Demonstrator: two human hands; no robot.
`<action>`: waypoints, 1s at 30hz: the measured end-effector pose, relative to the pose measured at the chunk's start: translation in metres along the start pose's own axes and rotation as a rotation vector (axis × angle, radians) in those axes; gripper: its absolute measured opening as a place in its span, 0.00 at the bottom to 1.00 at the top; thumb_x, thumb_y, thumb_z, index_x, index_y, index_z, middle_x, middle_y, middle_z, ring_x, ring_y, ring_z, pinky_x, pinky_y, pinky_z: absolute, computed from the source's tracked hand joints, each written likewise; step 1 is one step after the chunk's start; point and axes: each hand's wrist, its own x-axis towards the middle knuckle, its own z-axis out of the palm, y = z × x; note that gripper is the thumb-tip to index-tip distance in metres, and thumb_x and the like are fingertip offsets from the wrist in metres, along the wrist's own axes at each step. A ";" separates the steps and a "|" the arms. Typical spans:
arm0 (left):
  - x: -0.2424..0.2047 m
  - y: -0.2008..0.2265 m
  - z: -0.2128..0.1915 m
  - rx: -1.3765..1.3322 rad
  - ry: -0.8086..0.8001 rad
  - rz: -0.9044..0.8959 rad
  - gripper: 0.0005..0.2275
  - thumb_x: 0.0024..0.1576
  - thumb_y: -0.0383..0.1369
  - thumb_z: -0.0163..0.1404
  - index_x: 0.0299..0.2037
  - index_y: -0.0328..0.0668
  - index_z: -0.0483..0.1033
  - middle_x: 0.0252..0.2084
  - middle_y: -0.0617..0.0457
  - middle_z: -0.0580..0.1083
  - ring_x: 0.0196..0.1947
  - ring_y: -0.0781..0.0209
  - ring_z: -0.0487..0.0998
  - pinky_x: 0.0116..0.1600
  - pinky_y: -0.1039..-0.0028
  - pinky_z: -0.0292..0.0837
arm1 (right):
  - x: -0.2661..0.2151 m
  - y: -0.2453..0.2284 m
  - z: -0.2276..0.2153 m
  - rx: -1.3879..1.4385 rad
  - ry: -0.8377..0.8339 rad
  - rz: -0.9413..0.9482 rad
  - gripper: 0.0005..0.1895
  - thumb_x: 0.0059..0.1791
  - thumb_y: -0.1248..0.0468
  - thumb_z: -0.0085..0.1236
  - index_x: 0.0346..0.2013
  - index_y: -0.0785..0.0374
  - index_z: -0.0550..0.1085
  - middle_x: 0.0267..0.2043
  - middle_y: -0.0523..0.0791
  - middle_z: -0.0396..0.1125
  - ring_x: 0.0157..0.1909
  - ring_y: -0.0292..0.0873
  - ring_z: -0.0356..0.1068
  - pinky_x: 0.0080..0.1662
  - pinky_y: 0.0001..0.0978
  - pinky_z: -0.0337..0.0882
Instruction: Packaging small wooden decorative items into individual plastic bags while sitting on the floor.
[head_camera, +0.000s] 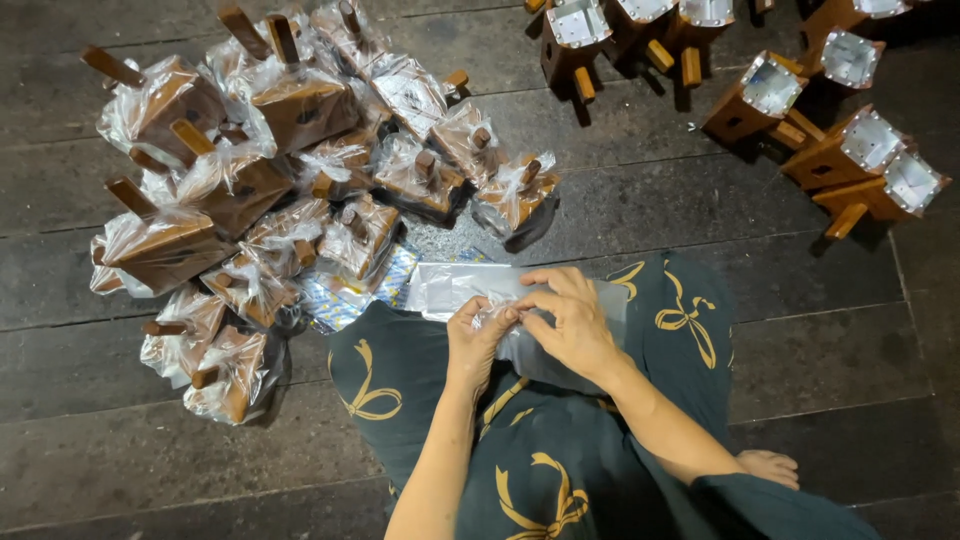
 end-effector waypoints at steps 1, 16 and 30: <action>0.004 -0.005 -0.004 0.000 -0.003 0.004 0.13 0.45 0.28 0.70 0.26 0.37 0.74 0.23 0.49 0.78 0.25 0.69 0.78 0.32 0.83 0.73 | 0.001 0.000 0.001 -0.002 0.003 -0.003 0.02 0.47 0.59 0.62 0.33 0.48 0.81 0.51 0.39 0.70 0.56 0.45 0.65 0.54 0.39 0.64; 0.021 -0.024 -0.028 -0.067 0.012 -0.020 0.16 0.45 0.23 0.70 0.28 0.39 0.69 0.22 0.54 0.77 0.26 0.67 0.81 0.32 0.82 0.79 | 0.007 -0.002 -0.005 0.180 -0.102 0.027 0.04 0.51 0.59 0.58 0.38 0.51 0.79 0.55 0.43 0.71 0.58 0.50 0.67 0.54 0.40 0.63; 0.031 -0.005 -0.044 -0.082 0.206 0.002 0.15 0.44 0.23 0.70 0.27 0.41 0.71 0.20 0.51 0.75 0.20 0.64 0.78 0.26 0.78 0.76 | 0.005 0.016 0.004 -0.088 0.112 -0.060 0.03 0.51 0.60 0.56 0.33 0.50 0.71 0.51 0.37 0.70 0.54 0.42 0.69 0.52 0.35 0.63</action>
